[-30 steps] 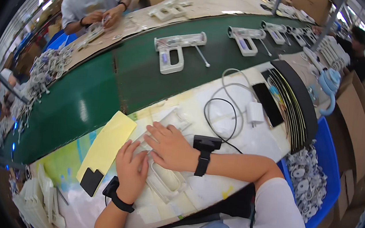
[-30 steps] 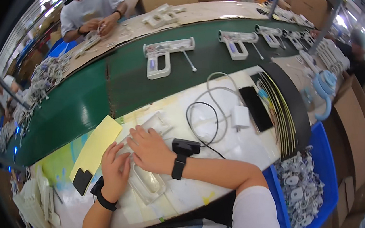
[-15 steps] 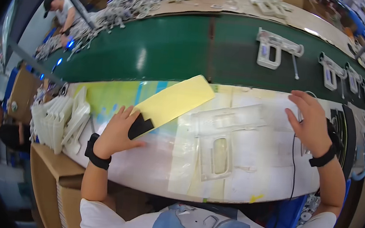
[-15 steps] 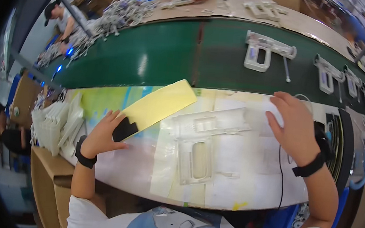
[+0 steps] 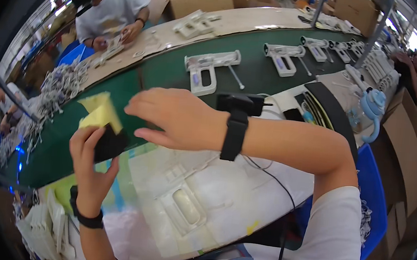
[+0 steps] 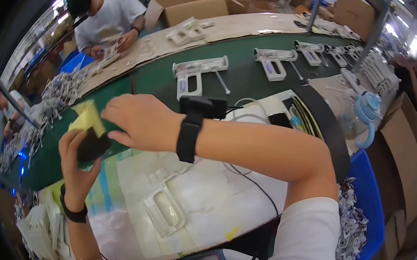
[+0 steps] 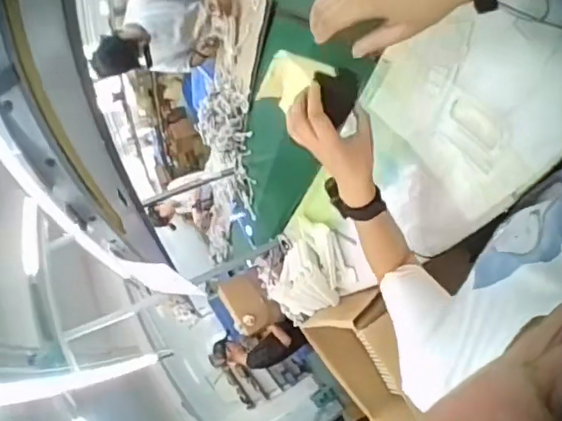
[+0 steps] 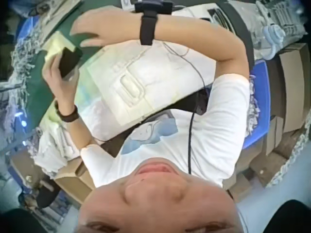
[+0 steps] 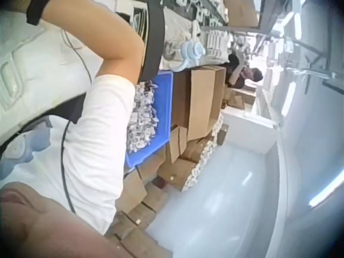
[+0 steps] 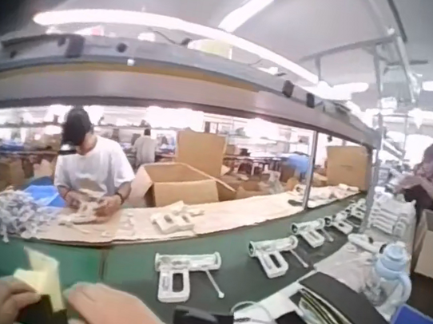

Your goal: Assembling electronic components, including a motor and wiring, into a plastic toy housing.

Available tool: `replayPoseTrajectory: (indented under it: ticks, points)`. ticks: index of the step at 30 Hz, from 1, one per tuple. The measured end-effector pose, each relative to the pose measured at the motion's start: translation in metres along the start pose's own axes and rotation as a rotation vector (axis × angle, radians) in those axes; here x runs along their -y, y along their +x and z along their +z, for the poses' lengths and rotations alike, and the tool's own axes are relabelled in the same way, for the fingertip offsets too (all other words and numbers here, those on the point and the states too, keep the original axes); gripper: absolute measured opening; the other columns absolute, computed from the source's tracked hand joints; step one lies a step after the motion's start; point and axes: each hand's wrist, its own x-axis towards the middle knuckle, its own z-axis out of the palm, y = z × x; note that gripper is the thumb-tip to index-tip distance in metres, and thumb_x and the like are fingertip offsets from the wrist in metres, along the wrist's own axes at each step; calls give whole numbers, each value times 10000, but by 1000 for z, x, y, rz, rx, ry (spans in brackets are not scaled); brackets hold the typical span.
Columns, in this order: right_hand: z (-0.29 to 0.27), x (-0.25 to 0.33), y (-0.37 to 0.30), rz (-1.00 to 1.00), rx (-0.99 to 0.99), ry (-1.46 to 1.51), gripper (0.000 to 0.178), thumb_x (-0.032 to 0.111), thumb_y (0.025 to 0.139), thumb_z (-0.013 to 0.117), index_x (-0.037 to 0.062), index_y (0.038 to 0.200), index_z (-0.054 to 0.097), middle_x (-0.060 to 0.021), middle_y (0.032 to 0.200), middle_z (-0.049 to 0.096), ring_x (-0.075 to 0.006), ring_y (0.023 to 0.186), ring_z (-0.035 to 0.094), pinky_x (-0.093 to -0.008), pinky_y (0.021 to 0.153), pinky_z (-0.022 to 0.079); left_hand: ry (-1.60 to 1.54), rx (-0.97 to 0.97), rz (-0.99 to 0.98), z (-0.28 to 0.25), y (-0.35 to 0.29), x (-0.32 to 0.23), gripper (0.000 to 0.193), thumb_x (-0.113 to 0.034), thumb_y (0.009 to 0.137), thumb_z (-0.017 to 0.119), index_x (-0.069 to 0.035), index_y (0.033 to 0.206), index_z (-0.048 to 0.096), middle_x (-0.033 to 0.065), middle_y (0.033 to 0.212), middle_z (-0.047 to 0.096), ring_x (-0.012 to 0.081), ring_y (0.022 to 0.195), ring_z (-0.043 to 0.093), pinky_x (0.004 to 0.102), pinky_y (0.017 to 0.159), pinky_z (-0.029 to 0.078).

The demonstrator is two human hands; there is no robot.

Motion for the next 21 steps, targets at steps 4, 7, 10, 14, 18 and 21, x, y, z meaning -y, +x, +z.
replayPoseTrajectory:
  ticks: [4,7,10,14,18,21]
  points:
    - [-49,-40,-6,344,34,419,658,271,794,759,15,1332,479,-159,1189,595,-251,981,635,-333,766,530,-323,-190,343,57,89,-44,571,-6,631,783,-70,1160,578,144,1239,570,352,1158,526,435,994,409]
    - [-71,-51,-26,439,-126,555,695,251,781,793,59,1368,472,-52,1143,597,-126,842,603,-254,674,496,-611,-196,356,90,108,-42,616,-24,632,792,-69,1195,546,163,1328,503,336,1233,484,439,1039,387]
    - [-78,-62,-34,563,-85,665,633,110,765,811,23,1313,507,-41,1067,608,-76,850,587,-209,668,483,-880,-346,313,121,117,-46,821,-43,652,802,-83,1370,405,164,1507,272,298,1349,372,451,1106,331]
    - [-37,-88,-25,563,-523,1010,465,5,752,803,18,1142,549,-28,928,600,-56,817,571,-196,693,494,-1565,-291,-356,158,119,-45,850,-39,757,783,-46,1448,289,120,1453,353,234,1270,447,401,1046,406]
    - [28,-112,-1,638,-606,792,356,54,759,816,27,992,548,-22,838,559,-39,665,550,-193,554,462,-1765,-91,-414,180,110,-12,531,-101,863,720,24,1315,470,86,1284,555,170,1191,525,325,1002,439]
    - [56,-127,13,562,-538,632,199,93,835,740,2,996,667,-54,927,621,-94,757,617,-217,622,502,-1630,-187,-533,185,111,15,394,-55,895,670,16,1258,536,74,1209,607,162,1115,582,300,968,461]
